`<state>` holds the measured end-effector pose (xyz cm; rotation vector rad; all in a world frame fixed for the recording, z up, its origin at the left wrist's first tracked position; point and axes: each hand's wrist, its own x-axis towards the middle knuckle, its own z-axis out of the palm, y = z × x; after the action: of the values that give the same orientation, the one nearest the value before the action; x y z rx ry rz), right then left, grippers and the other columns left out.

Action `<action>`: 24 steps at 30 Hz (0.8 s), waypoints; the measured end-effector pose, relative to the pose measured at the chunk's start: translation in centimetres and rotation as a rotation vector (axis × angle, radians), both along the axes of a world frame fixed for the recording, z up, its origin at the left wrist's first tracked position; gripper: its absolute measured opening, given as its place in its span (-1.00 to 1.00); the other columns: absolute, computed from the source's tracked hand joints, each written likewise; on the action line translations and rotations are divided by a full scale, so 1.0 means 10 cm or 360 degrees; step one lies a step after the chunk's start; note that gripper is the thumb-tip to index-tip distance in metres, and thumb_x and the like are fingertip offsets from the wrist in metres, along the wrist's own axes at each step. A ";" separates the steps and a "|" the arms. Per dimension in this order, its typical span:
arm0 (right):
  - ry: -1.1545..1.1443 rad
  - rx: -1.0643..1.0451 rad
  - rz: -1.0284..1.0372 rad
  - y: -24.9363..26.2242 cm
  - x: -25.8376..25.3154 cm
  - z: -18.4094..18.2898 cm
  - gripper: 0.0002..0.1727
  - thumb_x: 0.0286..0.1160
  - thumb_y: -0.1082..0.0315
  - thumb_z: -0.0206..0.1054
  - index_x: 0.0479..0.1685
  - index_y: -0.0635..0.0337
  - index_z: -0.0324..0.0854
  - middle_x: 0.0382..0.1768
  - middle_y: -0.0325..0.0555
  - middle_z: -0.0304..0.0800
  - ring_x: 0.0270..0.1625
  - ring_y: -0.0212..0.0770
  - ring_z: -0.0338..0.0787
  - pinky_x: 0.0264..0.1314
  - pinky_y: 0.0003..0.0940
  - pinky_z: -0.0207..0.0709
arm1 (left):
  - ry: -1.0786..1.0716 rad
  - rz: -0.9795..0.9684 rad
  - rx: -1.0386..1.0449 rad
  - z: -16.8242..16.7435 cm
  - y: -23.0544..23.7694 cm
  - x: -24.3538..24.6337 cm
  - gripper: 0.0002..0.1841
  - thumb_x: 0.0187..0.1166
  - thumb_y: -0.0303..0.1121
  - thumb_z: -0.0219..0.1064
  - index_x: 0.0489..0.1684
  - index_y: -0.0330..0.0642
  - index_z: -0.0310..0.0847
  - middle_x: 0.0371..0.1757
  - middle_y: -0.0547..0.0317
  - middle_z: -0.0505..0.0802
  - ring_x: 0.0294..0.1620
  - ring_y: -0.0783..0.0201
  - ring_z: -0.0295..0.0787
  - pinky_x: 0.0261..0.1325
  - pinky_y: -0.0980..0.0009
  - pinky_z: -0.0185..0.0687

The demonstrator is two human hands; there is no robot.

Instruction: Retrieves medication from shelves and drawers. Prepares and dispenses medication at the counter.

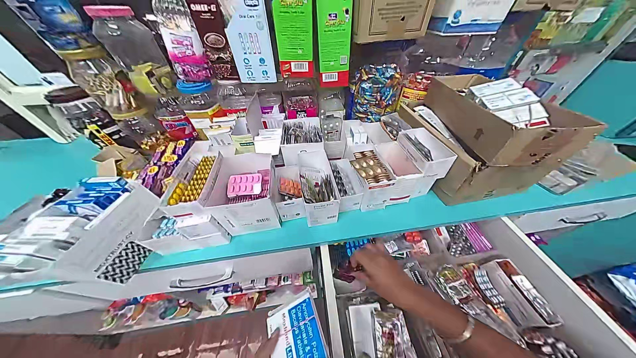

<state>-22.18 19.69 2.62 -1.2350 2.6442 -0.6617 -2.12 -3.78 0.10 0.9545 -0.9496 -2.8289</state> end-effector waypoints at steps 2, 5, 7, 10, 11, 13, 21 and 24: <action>0.0039 -0.0384 -0.0084 0.09 0.05 0.49 -0.74 0.43 0.26 0.49 -0.04 0.24 0.71 -0.21 0.05 0.84 -0.09 0.06 0.80 0.15 0.09 0.54 | 0.0085 0.0048 -0.0072 -0.06 -0.04 -0.10 -0.68 0.86 -0.32 -0.15 0.23 -0.21 0.49 -0.04 0.10 0.93 -0.04 0.26 0.93 0.07 0.28 0.88; -0.0428 -0.0593 0.0245 0.04 0.18 0.87 -0.69 0.49 0.23 0.49 0.02 0.27 0.64 -0.22 -0.04 0.80 -0.18 -0.27 0.77 -0.05 -0.37 0.65 | 0.0412 -0.0237 -0.0128 -0.06 0.09 -0.15 -0.52 0.77 0.12 0.07 0.34 -0.03 0.57 0.11 0.28 0.91 0.13 0.32 0.88 0.22 0.29 0.80; -0.0753 -0.0438 0.0445 -0.17 0.25 0.89 -0.69 0.50 0.31 0.48 0.06 0.37 0.67 -0.19 0.09 0.83 -0.16 -0.17 0.80 -0.02 -0.25 0.67 | 0.0515 -0.0453 -0.0129 0.02 0.24 -0.20 -0.50 0.57 0.10 0.37 0.33 0.00 0.54 0.08 0.35 0.92 0.10 0.37 0.88 0.19 0.33 0.81; -0.0475 -0.0380 0.0219 -0.36 0.18 0.95 -0.74 0.57 0.28 0.41 -0.04 0.35 0.78 -0.19 0.09 0.88 -0.14 -0.09 0.86 0.02 -0.16 0.70 | 0.0456 -0.0606 -0.0074 0.23 0.36 -0.35 -0.60 0.51 -0.52 0.36 0.28 -0.19 0.37 -0.03 0.18 0.93 -0.05 0.27 0.94 0.06 0.25 0.88; -0.0187 -0.0413 0.0002 -0.37 0.05 1.00 -0.69 0.59 0.20 0.39 -0.04 0.32 0.79 -0.15 0.10 0.88 -0.08 -0.04 0.85 0.03 -0.11 0.69 | 0.0413 -0.0627 -0.0069 0.28 0.36 -0.39 -0.60 0.52 -0.59 0.27 0.30 -0.22 0.32 -0.03 0.17 0.92 -0.06 0.27 0.93 0.06 0.26 0.89; 0.0371 -0.0353 -0.0384 -0.35 -0.42 1.04 -0.49 0.62 0.02 0.33 0.22 0.32 0.74 0.19 0.21 0.81 0.30 0.18 0.76 0.36 0.18 0.54 | 0.0381 -0.0596 -0.0101 0.37 0.36 -0.42 -0.66 0.58 -0.64 0.12 0.29 -0.21 0.31 -0.07 0.21 0.92 -0.08 0.32 0.93 0.08 0.30 0.87; 0.1183 -0.0090 -0.0504 -0.39 -1.14 1.10 -0.82 0.53 0.46 0.32 -0.09 0.34 0.80 -0.33 0.20 0.86 -0.27 0.26 0.88 -0.23 0.26 0.66 | 0.0466 -0.0327 0.0003 0.58 0.14 -0.75 -0.70 0.61 -0.52 0.19 0.26 -0.17 0.40 -0.12 0.10 0.95 -0.13 0.22 0.96 0.01 0.23 0.90; 0.0914 -0.0271 -0.0547 -0.26 -1.05 1.34 -0.65 0.76 0.28 0.17 0.17 0.37 0.73 -0.18 0.29 0.86 -0.18 0.33 0.87 -0.18 0.34 0.63 | 0.0648 -0.0217 -0.0046 0.61 0.00 -0.89 -0.67 0.48 -0.46 0.45 0.18 -0.19 0.56 -0.12 0.07 0.95 -0.13 0.22 0.96 -0.01 0.25 0.91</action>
<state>-32.68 17.07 16.03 -1.1568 3.3922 -0.6689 -10.99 -3.79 6.15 0.2957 -1.0271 -2.9359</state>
